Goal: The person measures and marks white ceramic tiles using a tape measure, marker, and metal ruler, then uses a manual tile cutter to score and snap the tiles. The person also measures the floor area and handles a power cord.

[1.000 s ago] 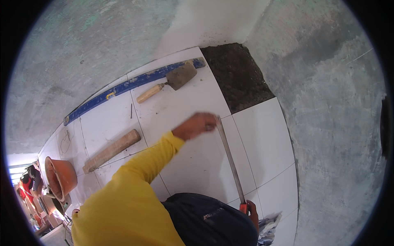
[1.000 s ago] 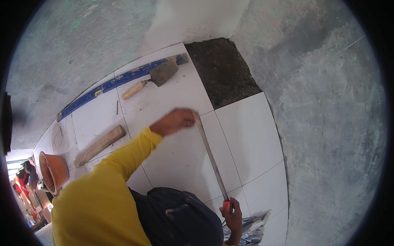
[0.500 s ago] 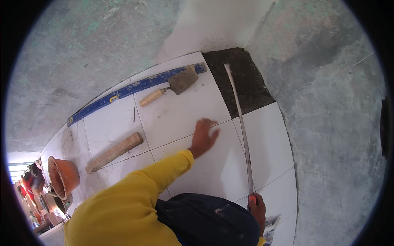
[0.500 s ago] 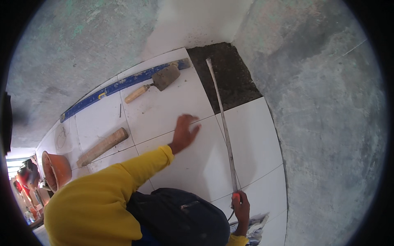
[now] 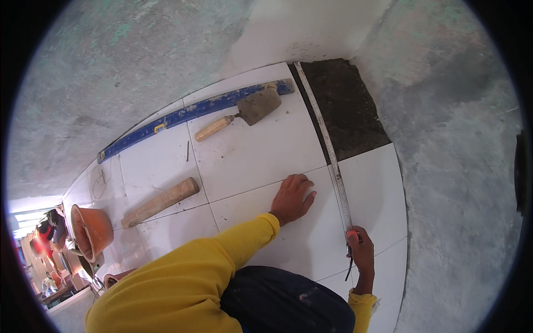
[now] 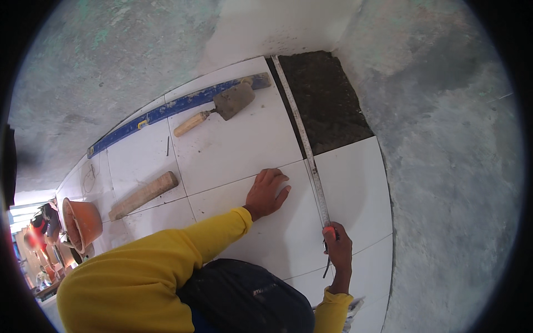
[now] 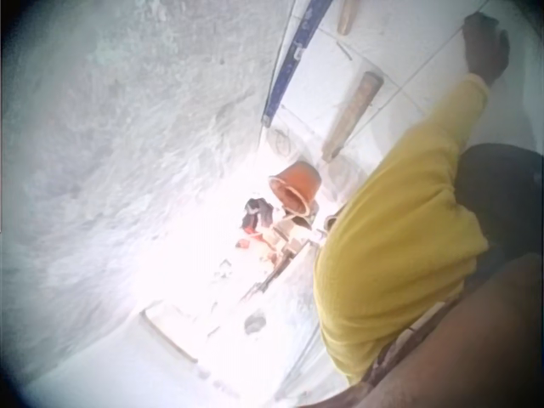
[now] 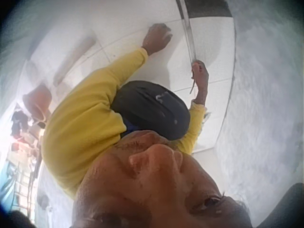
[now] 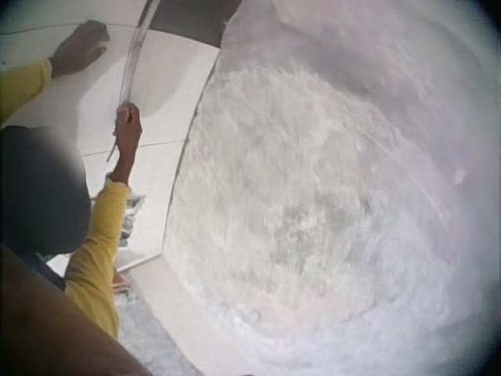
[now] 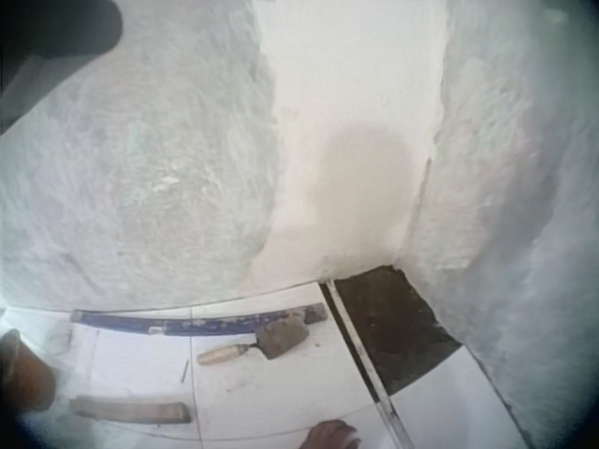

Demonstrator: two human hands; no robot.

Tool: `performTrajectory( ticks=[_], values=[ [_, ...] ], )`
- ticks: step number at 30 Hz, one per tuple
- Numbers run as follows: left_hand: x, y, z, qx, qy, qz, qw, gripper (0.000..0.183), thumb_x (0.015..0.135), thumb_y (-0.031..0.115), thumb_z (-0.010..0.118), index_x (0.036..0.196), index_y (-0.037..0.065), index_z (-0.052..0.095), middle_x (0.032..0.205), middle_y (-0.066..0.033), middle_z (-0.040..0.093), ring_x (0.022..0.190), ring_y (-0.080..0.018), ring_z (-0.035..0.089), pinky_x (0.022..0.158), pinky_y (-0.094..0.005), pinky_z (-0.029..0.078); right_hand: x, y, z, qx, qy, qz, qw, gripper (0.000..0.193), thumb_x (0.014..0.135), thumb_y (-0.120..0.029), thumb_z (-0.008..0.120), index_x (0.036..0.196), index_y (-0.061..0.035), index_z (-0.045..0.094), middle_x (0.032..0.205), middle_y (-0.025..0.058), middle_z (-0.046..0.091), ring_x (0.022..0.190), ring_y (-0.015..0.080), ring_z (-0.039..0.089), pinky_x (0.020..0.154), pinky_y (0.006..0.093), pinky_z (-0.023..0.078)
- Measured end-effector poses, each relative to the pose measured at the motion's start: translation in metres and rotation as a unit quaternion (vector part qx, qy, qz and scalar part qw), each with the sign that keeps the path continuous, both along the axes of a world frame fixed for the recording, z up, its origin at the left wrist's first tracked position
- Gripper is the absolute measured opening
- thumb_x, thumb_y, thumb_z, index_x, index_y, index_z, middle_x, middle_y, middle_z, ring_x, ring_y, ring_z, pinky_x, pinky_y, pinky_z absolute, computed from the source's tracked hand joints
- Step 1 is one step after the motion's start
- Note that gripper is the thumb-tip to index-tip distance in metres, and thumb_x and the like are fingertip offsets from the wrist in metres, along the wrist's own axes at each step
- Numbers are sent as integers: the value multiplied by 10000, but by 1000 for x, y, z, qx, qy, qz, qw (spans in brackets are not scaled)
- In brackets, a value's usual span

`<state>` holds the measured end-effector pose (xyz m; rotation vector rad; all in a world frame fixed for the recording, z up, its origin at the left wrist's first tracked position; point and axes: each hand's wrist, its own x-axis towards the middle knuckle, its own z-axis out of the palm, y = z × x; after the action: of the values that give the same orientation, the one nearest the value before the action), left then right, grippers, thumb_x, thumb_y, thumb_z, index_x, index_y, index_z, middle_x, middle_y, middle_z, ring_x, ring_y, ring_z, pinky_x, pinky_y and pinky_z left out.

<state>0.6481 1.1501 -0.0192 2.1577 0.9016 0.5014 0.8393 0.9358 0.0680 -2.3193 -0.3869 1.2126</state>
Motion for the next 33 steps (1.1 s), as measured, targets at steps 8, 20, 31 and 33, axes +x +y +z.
performTrajectory(
  ticks=[8,20,31,33],
  values=[
    [4,1,-5,28,-18,4,999,282,978,208,709,1202,40,685,1264,-131,589,1250,-329,542,1098,-448,461,8,17,3,14,-19,6,1000,358,940,-229,671,1252,-56,699,817,39,632,660,114,589,548,292,544],
    [1,2,-3,31,-20,2,999,282,979,206,711,1201,35,680,1260,-122,585,1235,-319,544,1090,-440,461,3,19,-1,14,-29,16,999,357,961,-239,683,1260,-45,687,827,39,639,673,104,593,537,287,540],
    [5,0,-3,17,5,9,1000,276,980,215,703,1190,38,684,1251,-117,587,1215,-319,548,1079,-455,447,5,15,-5,42,-27,17,999,361,959,-246,696,1247,-28,691,816,41,643,660,112,584,576,297,502],
    [4,2,-6,19,-3,14,1000,262,976,203,708,1194,61,679,1251,-111,582,1203,-326,544,1063,-458,444,4,19,-2,20,-21,12,1000,383,960,-264,681,1266,-35,686,825,42,640,669,109,583,582,288,511]
  ],
)
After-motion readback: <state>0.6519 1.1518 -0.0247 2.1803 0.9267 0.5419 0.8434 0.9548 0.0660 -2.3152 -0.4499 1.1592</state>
